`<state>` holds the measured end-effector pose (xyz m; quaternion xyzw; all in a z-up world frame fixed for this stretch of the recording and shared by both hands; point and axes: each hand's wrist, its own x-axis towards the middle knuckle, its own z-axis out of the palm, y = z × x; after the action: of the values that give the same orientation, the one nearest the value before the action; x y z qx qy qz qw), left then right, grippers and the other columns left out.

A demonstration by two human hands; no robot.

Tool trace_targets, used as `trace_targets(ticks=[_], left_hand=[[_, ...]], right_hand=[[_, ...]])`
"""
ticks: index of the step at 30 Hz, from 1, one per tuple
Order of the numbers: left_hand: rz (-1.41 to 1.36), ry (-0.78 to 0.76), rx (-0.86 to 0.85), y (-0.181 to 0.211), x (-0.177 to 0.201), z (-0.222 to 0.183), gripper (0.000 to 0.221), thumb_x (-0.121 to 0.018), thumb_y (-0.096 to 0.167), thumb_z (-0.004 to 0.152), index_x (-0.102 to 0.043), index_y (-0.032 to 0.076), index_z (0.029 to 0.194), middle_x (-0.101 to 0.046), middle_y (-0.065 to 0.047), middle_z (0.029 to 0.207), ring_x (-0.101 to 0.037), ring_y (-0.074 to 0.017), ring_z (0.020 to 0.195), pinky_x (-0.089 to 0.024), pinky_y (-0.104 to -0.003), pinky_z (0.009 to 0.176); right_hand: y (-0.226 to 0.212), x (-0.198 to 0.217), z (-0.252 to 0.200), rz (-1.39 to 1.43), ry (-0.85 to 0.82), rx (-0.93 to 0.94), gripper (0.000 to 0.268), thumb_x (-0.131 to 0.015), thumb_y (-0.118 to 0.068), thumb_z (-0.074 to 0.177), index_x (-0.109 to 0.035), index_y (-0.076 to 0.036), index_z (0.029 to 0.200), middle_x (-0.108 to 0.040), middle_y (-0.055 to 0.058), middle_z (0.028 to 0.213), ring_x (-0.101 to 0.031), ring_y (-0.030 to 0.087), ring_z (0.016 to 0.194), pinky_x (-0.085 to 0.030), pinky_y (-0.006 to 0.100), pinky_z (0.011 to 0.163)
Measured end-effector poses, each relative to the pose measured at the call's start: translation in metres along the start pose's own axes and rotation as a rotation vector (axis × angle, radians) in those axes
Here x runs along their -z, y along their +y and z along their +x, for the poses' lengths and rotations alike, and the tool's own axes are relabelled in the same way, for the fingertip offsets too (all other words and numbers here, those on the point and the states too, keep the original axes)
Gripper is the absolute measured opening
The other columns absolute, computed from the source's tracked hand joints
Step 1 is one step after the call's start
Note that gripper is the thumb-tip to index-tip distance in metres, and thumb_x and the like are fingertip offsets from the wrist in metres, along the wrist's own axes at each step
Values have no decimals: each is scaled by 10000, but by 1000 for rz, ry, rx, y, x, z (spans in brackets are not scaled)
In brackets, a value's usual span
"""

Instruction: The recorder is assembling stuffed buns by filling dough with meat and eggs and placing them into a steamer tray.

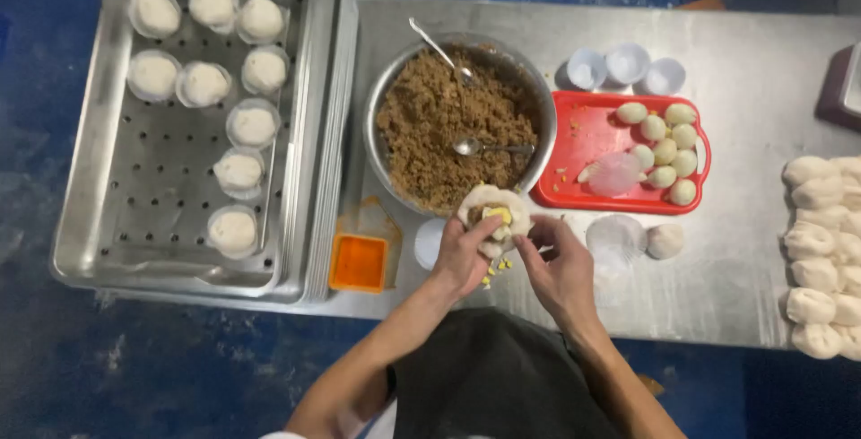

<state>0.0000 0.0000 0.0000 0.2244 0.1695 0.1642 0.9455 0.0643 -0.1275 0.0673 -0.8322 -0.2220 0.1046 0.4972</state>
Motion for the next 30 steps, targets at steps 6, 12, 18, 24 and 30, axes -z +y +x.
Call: trace_targets(ticks=[6, 12, 18, 24, 30], left_hand=[[110, -38, -43, -7, 22, -1, 315, -646, -7, 958, -592, -11, 1269, -669, -101, 1154, -661, -190, 1032, -562, -323, 856], [152, -68, 43, 15, 17, -7, 347, -640, -14, 938, -575, 2, 1279, -671, -108, 1152, -673, -187, 1035, -580, -331, 874], [170, -80, 76, 19, 57, -2, 377, -641, -18, 942, -580, 35, 1310, -666, -89, 1186, -664, -185, 1061, -575, -337, 893], [196, -105, 82, 51, 76, -18, 371, -637, -37, 955, -590, 29, 1317, -672, -91, 1208, -668, -199, 1107, -579, -348, 966], [227, -26, 91, 64, 108, -15, 382, -652, -56, 904, -587, 24, 1272, -683, -92, 1140, -681, -201, 1041, -600, -362, 896]], right_hand=[[49, -11, 0, -40, -51, 139, 197, -758, -118, 902, -699, 1, 1048, -714, 63, 839, -679, 116, 726, -564, 276, 650], [25, -5, 8, 48, -189, -92, 438, -760, -173, 876, -598, -29, 1256, -727, 71, 829, -680, 101, 729, -564, 269, 633], [66, -29, -2, 116, -235, -4, 230, -745, -163, 962, -733, -9, 1132, -778, 83, 958, -695, 107, 835, -581, 276, 751], [34, -32, -20, 65, -171, 96, 422, -718, -180, 941, -620, 18, 1300, -755, 130, 1013, -714, 169, 831, -573, 316, 772], [163, 5, -34, -264, 182, -188, 296, -679, -236, 1018, -719, 0, 1191, -770, 156, 986, -725, 171, 869, -567, 335, 794]])
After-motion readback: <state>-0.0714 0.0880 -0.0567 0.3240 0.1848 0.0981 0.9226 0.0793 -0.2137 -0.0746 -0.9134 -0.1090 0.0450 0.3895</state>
